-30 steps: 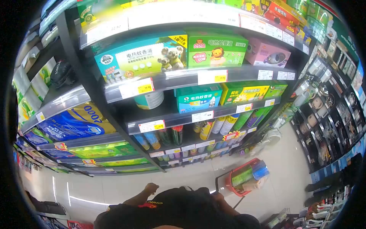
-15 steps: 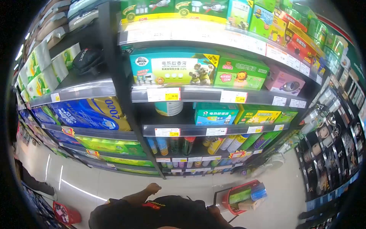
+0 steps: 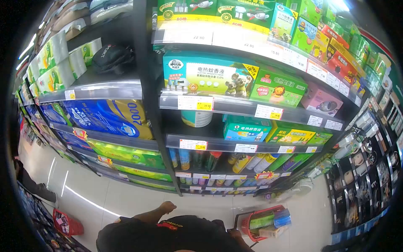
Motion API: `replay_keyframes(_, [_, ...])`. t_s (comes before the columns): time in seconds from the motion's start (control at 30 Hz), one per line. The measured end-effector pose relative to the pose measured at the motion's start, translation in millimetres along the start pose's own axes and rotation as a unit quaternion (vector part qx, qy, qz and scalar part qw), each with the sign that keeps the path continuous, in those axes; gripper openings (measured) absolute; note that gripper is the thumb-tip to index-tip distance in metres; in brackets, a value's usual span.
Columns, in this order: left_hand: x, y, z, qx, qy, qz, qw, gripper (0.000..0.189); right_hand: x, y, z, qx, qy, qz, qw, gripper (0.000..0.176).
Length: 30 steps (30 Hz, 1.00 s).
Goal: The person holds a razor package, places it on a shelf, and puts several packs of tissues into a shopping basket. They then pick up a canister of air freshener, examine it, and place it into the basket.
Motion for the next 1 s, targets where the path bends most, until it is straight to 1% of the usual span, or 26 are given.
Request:
replay_keyframes(0.03, [-9,-13,-5,-0.088,-0.081,0.034,0.992,0.031,1,8,-6,0.001,-0.016,-0.01,1.0,0.041])
replay_keyframes(0.07, [-16,-20,-7,-0.174,-0.16,0.068,0.969,0.029,1,21,-15,-0.004,-0.026,-0.029,0.999,0.04])
replay_keyframes(0.17, [-31,-26,-11,-0.256,-0.275,0.065,0.924,0.036,-3,-11,1,0.078,-0.089,0.015,0.993,0.038])
replay_keyframes(0.2, [-32,-28,-14,-0.213,-0.241,0.061,0.945,0.037,-4,-18,1,0.12,-0.121,-0.028,0.985,0.036])
replay_keyframes(0.27, [-39,-26,-21,-0.126,-0.17,0.056,0.976,0.039,-17,-45,9,0.111,-0.096,-0.029,0.989,0.03])
replay_keyframes(0.37, [-36,4,-22,0.003,-0.02,0.021,1.0,0.043,-26,-83,27,0.091,-0.069,-0.021,0.993,0.022])
replay_keyframes(0.4, [-32,21,-16,-0.052,-0.063,-0.001,0.997,0.042,-28,-92,33,0.084,-0.064,-0.017,0.994,0.019])
replay_keyframes(0.43, [-34,20,-22,-0.034,-0.049,0.012,0.998,0.038,-31,-98,38,0.074,-0.059,-0.017,0.995,0.017])
replay_keyframes(0.5, [-41,11,-40,0.066,0.0,-0.02,0.998,0.033,-37,-111,54,0.05,-0.052,-0.025,0.997,0.014])
replay_keyframes(0.53, [-46,-10,-52,-0.034,-0.074,0.019,0.996,0.032,-45,-119,59,0.095,-0.089,-0.095,0.987,0.012])
replay_keyframes(0.57, [-59,-34,-70,-0.133,-0.149,0.057,0.978,0.03,-54,-125,62,0.14,-0.125,-0.166,0.968,0.011])
replay_keyframes(0.6, [-59,-28,-74,-0.041,-0.072,-0.014,0.996,0.028,-63,-132,63,0.183,-0.159,-0.234,0.941,0.01])
replay_keyframes(0.63, [-66,-26,-83,-0.044,-0.055,-0.04,0.997,0.028,-62,-130,61,0.186,-0.113,-0.137,0.966,0.016])
replay_keyframes(0.67, [-71,-27,-89,-0.044,-0.038,-0.069,0.996,0.029,-59,-132,59,0.186,-0.067,-0.039,0.979,0.024])
replay_keyframes(0.7, [-75,-31,-92,-0.043,-0.021,-0.099,0.994,0.03,-59,-130,58,0.184,-0.022,0.057,0.981,0.032])
replay_keyframes(0.73, [-78,-34,-93,-0.27,-0.231,-0.013,0.935,0.037,-61,-132,62,0.166,-0.026,0.041,0.985,0.028])
replay_keyframes(0.8, [-79,-12,-91,-0.311,-0.261,-0.021,0.914,0.043,-61,-140,71,0.203,-0.074,-0.027,0.976,0.02])
replay_keyframes(0.83, [-82,4,-83,-0.331,-0.275,-0.023,0.903,0.047,-62,-142,76,0.223,-0.096,-0.061,0.968,0.021])
replay_keyframes(0.87, [-84,10,-81,-0.256,-0.217,-0.042,0.941,0.049,-65,-142,78,0.279,-0.106,-0.072,0.952,0.027])
replay_keyframes(0.97, [-104,3,-92,-0.284,-0.282,-0.008,0.916,0.049,-56,-118,74,0.253,-0.084,-0.019,0.964,0.023])
replay_keyframes(1.0, [-112,-7,-98,-0.278,-0.295,-0.025,0.914,0.051,-53,-101,69,0.226,-0.081,-0.056,0.969,0.018])
Point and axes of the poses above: each hand's wrist, its own x-axis towards the middle knuckle, its own y-axis out of the palm, z = x × y, the point moved 4 cm from there along x, towards the middle knuckle, and after that the axes turned 3 degrees about x, right-handed, at the moved point
